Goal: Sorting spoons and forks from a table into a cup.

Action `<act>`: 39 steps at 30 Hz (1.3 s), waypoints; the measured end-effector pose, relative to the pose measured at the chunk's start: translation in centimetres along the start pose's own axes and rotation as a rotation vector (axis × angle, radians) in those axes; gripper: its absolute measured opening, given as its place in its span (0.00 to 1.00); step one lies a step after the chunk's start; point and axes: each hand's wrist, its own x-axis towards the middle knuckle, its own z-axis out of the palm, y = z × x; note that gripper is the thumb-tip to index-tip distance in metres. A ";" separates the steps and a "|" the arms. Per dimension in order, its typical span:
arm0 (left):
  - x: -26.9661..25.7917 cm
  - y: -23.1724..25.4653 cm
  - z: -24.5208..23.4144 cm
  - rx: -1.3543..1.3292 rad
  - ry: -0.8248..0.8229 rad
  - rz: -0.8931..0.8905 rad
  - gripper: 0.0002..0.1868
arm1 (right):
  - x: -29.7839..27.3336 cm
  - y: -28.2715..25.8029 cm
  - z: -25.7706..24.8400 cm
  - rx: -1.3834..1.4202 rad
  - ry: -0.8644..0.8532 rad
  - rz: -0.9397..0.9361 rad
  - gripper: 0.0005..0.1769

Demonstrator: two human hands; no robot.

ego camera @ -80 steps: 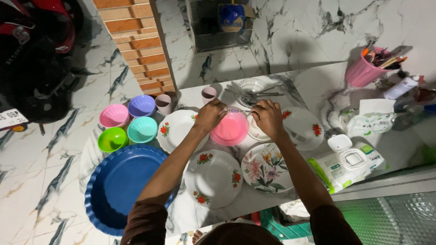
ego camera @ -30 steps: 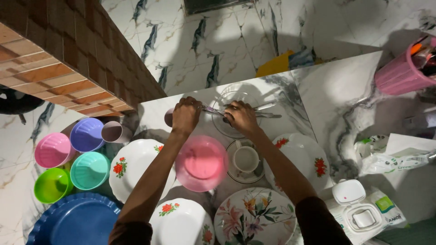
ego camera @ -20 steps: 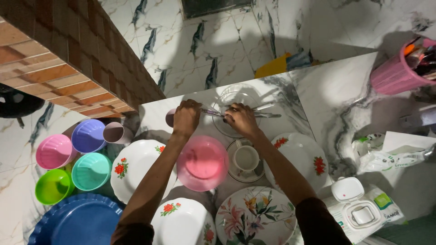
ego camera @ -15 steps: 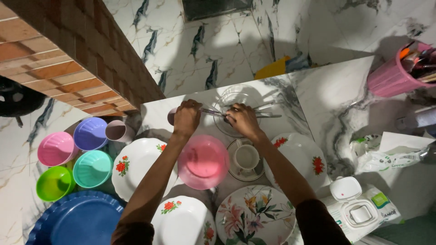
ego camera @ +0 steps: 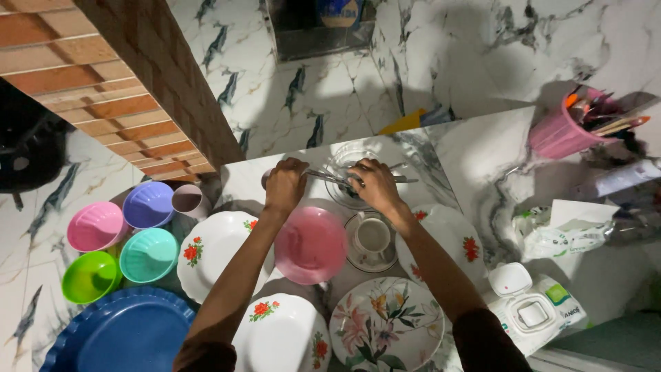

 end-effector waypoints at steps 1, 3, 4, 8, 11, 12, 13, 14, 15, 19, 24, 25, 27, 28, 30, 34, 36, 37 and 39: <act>0.2 0.7 -1.0 -0.001 0.007 0.006 0.16 | 0.1 -0.6 -0.8 -0.006 0.006 -0.002 0.13; 0.3 2.1 -3.0 -0.014 -0.005 -0.057 0.14 | 0.2 -2.0 -2.3 0.014 0.039 -0.003 0.15; 0.1 2.2 -3.3 -0.015 -0.001 -0.054 0.14 | 0.2 -2.4 -2.8 0.010 0.043 -0.005 0.15; -0.5 2.0 -4.5 -0.054 0.065 -0.005 0.15 | 0.1 -4.3 -4.7 0.002 0.055 -0.011 0.15; -1.1 2.6 -5.8 -0.081 0.098 0.029 0.17 | -0.2 -5.8 -6.3 -0.017 0.078 -0.027 0.16; -1.4 2.8 -6.5 -0.090 0.106 0.019 0.17 | -0.3 -6.5 -6.7 -0.010 0.085 -0.040 0.17; -1.3 3.3 -7.7 -0.086 0.110 0.025 0.17 | -0.1 -6.9 -7.3 -0.011 0.093 -0.043 0.17; -1.7 3.8 -8.7 -0.120 0.132 0.035 0.17 | -0.2 -7.4 -7.8 -0.009 0.090 -0.044 0.17; -2.0 4.3 -9.6 -0.155 0.153 0.046 0.16 | -0.3 -7.8 -8.2 -0.008 0.088 -0.044 0.17; -3.5 5.9 -12.7 -0.212 0.155 0.051 0.16 | -1.3 -9.8 -10.1 0.032 0.097 -0.031 0.16; -4.9 6.6 -14.4 -0.201 0.219 0.128 0.17 | -2.8 -10.6 -11.4 0.092 0.154 -0.082 0.18; -5.2 6.8 -14.7 -0.203 0.210 0.123 0.17 | -3.1 -10.9 -11.8 0.096 0.148 -0.074 0.18; -5.5 7.1 -15.5 -0.213 0.212 0.133 0.16 | -3.6 -11.6 -12.7 0.096 0.253 -0.121 0.17; -5.8 7.4 -15.8 -0.218 0.200 0.135 0.16 | -4.1 -11.8 -13.1 0.097 0.250 -0.108 0.17; -6.1 8.1 -16.5 -0.260 0.165 0.108 0.15 | -4.8 -12.2 -14.0 0.109 0.260 -0.111 0.17; -6.6 8.8 -16.8 -0.232 0.212 0.195 0.16 | -6.5 -13.3 -15.5 0.147 0.230 -0.016 0.17; -6.7 9.2 -16.8 -0.230 0.201 0.210 0.16 | -7.6 -13.8 -16.0 0.077 0.277 -0.015 0.16; -6.9 9.5 -16.8 -0.236 0.195 0.219 0.16 | -8.1 -13.6 -16.0 0.071 0.283 -0.004 0.16; -7.0 9.9 -16.9 -0.260 0.205 0.252 0.15 | -8.9 -13.3 -16.2 0.053 0.300 -0.012 0.16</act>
